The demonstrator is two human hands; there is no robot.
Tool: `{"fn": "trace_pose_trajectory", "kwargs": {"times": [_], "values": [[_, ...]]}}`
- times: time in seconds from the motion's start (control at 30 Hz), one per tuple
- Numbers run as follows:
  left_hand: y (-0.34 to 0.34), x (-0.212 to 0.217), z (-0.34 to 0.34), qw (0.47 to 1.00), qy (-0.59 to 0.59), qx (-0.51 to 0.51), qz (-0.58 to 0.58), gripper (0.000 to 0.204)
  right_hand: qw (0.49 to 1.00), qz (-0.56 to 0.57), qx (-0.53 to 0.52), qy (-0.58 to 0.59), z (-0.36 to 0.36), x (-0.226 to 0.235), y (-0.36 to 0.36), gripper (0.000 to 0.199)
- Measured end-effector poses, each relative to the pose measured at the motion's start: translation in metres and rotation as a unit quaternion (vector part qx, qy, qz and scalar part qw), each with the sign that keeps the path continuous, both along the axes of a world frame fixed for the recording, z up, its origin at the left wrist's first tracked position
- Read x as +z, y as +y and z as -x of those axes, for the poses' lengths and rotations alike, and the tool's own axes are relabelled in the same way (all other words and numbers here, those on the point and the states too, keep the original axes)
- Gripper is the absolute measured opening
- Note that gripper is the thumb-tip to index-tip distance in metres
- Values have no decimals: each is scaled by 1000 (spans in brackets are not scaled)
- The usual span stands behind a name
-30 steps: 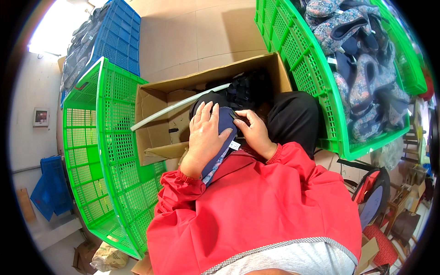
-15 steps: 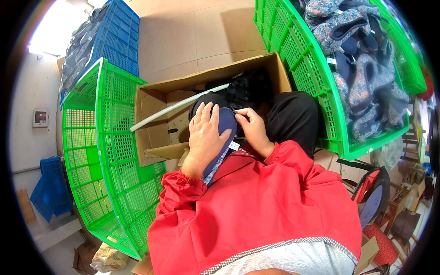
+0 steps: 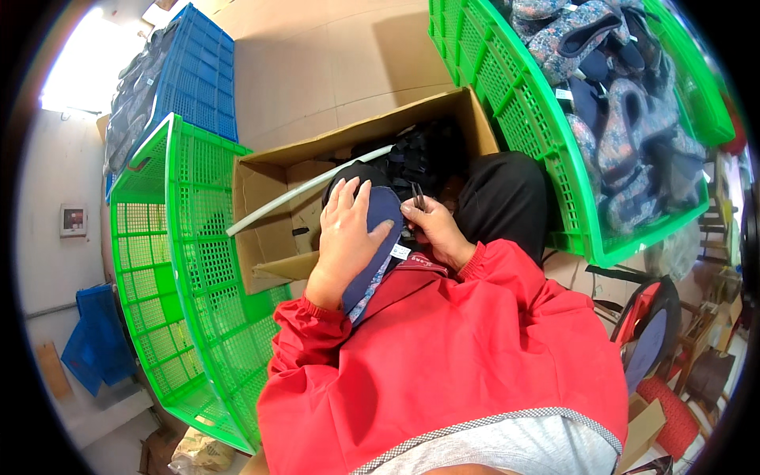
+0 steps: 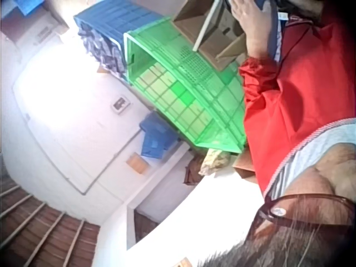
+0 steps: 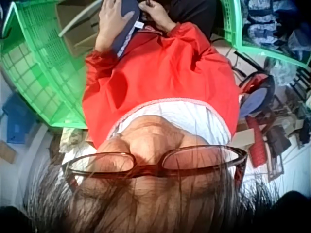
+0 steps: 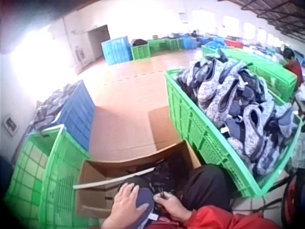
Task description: The person sits on the floor and uses a small blade to trim loose threads and excess material from the edges of patterned slippers. They handle the slippers one at a time, picking them from a green crate, trimming them, and placing them into a cardboard box.
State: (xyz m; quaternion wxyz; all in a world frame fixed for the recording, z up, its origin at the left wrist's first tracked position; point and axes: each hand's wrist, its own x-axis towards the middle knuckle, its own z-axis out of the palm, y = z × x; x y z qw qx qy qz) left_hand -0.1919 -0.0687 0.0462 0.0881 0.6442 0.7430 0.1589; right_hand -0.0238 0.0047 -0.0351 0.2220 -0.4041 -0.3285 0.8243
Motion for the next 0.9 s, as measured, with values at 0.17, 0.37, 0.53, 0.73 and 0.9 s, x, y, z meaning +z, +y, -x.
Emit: {"fn": "trace_pose_trajectory", "kwargs": {"times": [0.17,0.37,0.53,0.73,0.9], "values": [[33,7,15,995,-28,-97,10,40,997,-70,4,10,3,-4,1,13],[67,-3,17,993,-98,-72,7,14,996,20,-30,79,-2,-4,2,11],[65,-6,5,990,-78,-14,-115,13,991,49,-60,112,-5,-4,1,10],[50,16,-2,976,-144,-161,11,27,988,69,-64,125,-4,-7,1,12],[50,17,-7,983,-65,-169,43,25,987,86,-52,124,-9,5,5,14]]}}
